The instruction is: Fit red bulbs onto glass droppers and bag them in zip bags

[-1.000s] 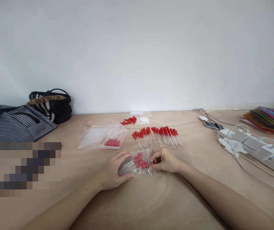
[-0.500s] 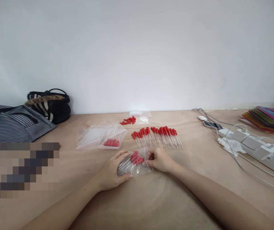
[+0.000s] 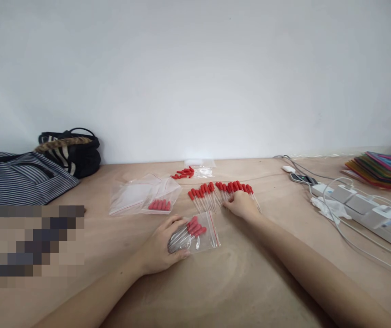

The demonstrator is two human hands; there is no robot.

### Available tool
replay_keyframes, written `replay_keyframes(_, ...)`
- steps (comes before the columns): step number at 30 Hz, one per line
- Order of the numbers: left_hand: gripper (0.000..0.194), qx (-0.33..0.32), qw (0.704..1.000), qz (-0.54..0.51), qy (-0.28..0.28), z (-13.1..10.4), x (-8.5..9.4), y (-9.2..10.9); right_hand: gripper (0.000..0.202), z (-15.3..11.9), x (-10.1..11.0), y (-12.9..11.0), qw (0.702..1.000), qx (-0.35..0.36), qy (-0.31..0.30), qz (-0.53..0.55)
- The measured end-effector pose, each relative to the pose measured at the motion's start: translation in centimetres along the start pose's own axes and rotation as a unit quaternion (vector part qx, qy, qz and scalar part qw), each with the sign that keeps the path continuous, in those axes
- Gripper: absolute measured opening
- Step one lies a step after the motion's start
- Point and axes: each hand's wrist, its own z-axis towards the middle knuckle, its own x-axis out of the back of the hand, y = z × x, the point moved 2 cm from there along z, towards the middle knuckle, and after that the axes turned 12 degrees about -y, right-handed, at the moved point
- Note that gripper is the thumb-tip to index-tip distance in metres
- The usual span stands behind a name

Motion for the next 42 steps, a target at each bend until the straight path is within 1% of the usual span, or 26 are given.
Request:
replay_keyframes(4, 0.06, -0.003, 1.0, -0.006, -0.001, 0.0, 0.1, 0.1, 0.019, 0.4, 0.2, -0.3, 1.0, 0.011, -0.009, 0.024)
replay_keyframes(7, 0.06, -0.002, 1.0, -0.006, -0.001, -0.1, 0.2, 0.2, 0.028, 0.2, 1.1, -0.2, 0.998, 0.028, -0.011, 0.046)
replay_keyframes(10, 0.06, -0.001, 1.0, 0.0, 0.0, -0.1, 0.2, 0.2, 0.031, -0.9, 1.9, 0.1, 0.996, 0.047, -0.004, 0.073)
replay_keyframes(12, 0.061, -0.003, 1.0, 0.003, 0.0, -0.1, 0.1, 0.2, 0.029, -2.2, 2.0, 0.0, 0.989, 0.079, -0.011, 0.127)
replay_keyframes(14, 0.061, -0.004, 1.0, 0.004, 0.002, -0.1, 0.1, 0.2, 0.027, -3.6, 1.3, -0.2, 0.971, 0.119, -0.056, 0.2)
replay_keyframes(15, 0.061, -0.003, 1.0, 0.003, 0.004, -0.1, 0.1, 0.1, 0.027, -4.3, 0.8, -0.4, 0.96, 0.133, -0.091, 0.231)
replay_keyframes(17, 0.061, 0.0, 1.0, 0.002, 0.004, -0.1, 0.0, 0.1, 0.028, -5.6, -0.4, -0.8, 0.941, 0.145, -0.163, 0.258)
replay_keyframes(19, 0.061, 0.003, 1.0, 0.003, 0.0, -0.1, 0.0, 0.1, 0.032, -6.6, -1.5, -1.2, 0.932, 0.148, -0.219, 0.25)
replay_keyframes(20, 0.062, 0.003, 1.0, 0.004, -0.003, -0.1, 0.0, 0.1, 0.033, -6.9, -1.8, -1.3, 0.931, 0.146, -0.236, 0.239)
replay_keyframes(22, 0.062, 0.003, 1.0, 0.005, -0.006, -0.1, 0.0, 0.0, 0.034, -7.3, -2.3, -1.5, 0.936, 0.14, -0.251, 0.205)
replay_keyframes(24, 0.061, 0.001, 1.0, 0.006, -0.004, -0.1, 0.0, -0.1, 0.034, -7.3, -2.2, -1.7, 0.949, 0.145, -0.234, 0.155)
replay_keyframes(26, 0.062, -0.002, 1.0, 0.006, -0.002, -0.1, -0.1, -0.2, 0.035, -7.0, -1.7, -2.1, 0.964, 0.162, -0.182, 0.11)
replay_keyframes(29, 0.061, -0.002, 1.0, 0.009, 0.003, 0.0, -0.2, -0.4, 0.029, -6.2, -1.1, -3.2, 0.974, 0.185, -0.08, 0.107)
replay_keyframes(31, 0.061, -0.003, 1.0, 0.008, 0.01, 0.0, -0.3, -0.5, 0.027, -5.6, -1.2, -4.3, 0.973, 0.195, -0.048, 0.114)
replay_keyframes(34, 0.061, -0.006, 1.0, -0.001, 0.019, 0.0, -0.3, -0.5, 0.032, -4.8, -2.3, -6.1, 0.97, 0.209, -0.068, 0.101)
replay_keyframes(37, 0.062, -0.005, 1.0, -0.003, 0.015, 0.0, -0.2, -0.4, 0.03, -4.2, -3.3, -7.4, 0.973, 0.198, -0.092, 0.081)
replay_keyframes(40, 0.063, 0.0, 1.0, 0.001, 0.006, -0.1, -0.1, -0.2, 0.028, -3.9, -3.3, -7.7, 0.969, 0.199, -0.11, 0.1)
replay_keyframes(42, 0.061, -0.002, 1.0, 0.001, 0.01, -0.1, -0.1, -0.1, 0.025, -3.9, -2.6, -7.0, 0.955, 0.226, -0.104, 0.162)
